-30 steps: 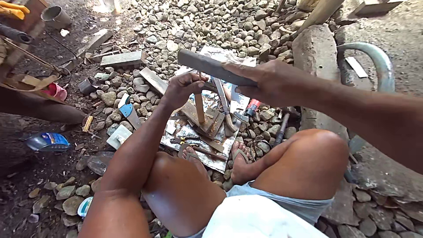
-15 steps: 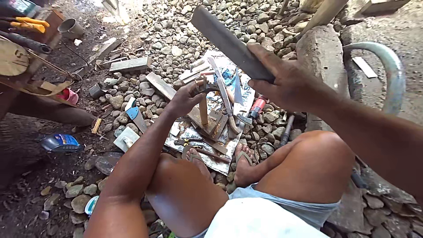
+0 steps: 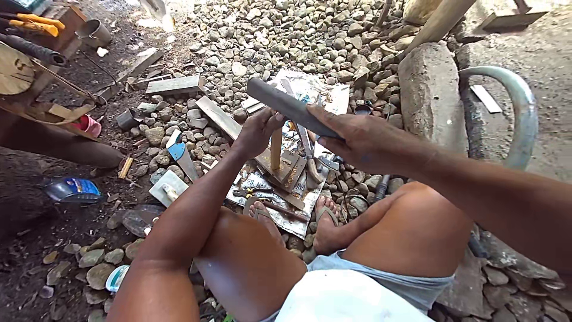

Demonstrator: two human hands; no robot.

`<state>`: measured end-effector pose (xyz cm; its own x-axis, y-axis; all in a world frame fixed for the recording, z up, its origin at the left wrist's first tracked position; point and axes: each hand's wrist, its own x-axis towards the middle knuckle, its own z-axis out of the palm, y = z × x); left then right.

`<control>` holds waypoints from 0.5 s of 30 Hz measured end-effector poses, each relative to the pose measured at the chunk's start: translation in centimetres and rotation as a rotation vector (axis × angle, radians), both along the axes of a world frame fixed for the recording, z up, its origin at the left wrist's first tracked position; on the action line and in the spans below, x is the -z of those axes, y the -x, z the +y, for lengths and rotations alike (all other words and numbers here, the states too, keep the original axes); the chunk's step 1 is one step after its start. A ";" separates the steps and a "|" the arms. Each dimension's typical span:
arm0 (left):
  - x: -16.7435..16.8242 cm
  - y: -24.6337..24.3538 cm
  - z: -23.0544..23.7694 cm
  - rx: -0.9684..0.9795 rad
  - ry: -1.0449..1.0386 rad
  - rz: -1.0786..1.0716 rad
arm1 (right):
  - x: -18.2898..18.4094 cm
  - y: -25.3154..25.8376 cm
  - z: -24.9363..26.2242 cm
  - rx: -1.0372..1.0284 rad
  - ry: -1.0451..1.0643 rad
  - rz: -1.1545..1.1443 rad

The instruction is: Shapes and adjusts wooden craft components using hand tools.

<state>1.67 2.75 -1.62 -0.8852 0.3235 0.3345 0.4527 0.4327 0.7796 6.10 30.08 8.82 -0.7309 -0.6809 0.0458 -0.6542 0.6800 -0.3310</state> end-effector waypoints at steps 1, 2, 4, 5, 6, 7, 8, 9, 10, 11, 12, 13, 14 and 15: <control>0.0 0.0 0.0 -0.008 0.006 0.003 | -0.3 0.0 0.0 0.004 0.003 0.003; -0.1 0.0 0.0 -0.011 0.009 0.000 | -0.8 -0.2 -0.1 0.017 0.034 0.023; -0.3 -0.1 -0.1 -0.005 0.020 -0.004 | -1.8 -0.8 -0.2 0.061 0.175 0.122; -0.2 0.0 -0.1 0.001 0.022 -0.004 | -2.4 -1.1 -0.3 0.081 0.244 0.163; -0.2 0.0 -0.2 0.009 0.023 -0.009 | -2.6 -1.2 -0.5 0.089 0.300 0.205; -0.2 0.0 -0.3 0.014 0.026 -0.017 | -2.2 -1.1 -0.6 0.086 0.310 0.231; -0.2 -0.1 -0.3 0.007 0.028 -0.022 | -1.5 -0.9 -0.6 0.064 0.266 0.218; -0.3 -0.2 -0.2 -0.009 0.030 -0.018 | -0.9 -0.6 -0.5 0.036 0.161 0.147; -0.3 -0.2 -0.1 -0.023 0.039 -0.015 | -0.6 -0.1 -0.4 0.014 0.063 0.065; -0.3 -0.2 -0.1 -0.020 0.044 -0.016 | -0.6 0.0 -0.4 0.012 0.017 0.036; -0.5 -0.2 -0.2 -0.012 0.042 -0.014 | -1.0 0.0 -0.4 0.030 0.037 0.053; -0.5 -0.2 -0.3 -0.006 0.037 -0.027 | -1.4 -0.3 -0.5 0.042 0.114 0.109; -0.3 -0.2 -0.4 0.001 0.033 -0.036 | -1.6 -0.7 -0.7 0.057 0.200 0.168; -0.2 -0.2 -0.5 0.012 0.023 -0.039 | -1.7 -1.0 -0.9 0.066 0.264 0.204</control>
<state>1.91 2.28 -1.37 -0.8936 0.3410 0.2918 0.4269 0.4454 0.7870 7.12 29.18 10.51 -0.7309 -0.5775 0.3637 -0.6823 0.6317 -0.3679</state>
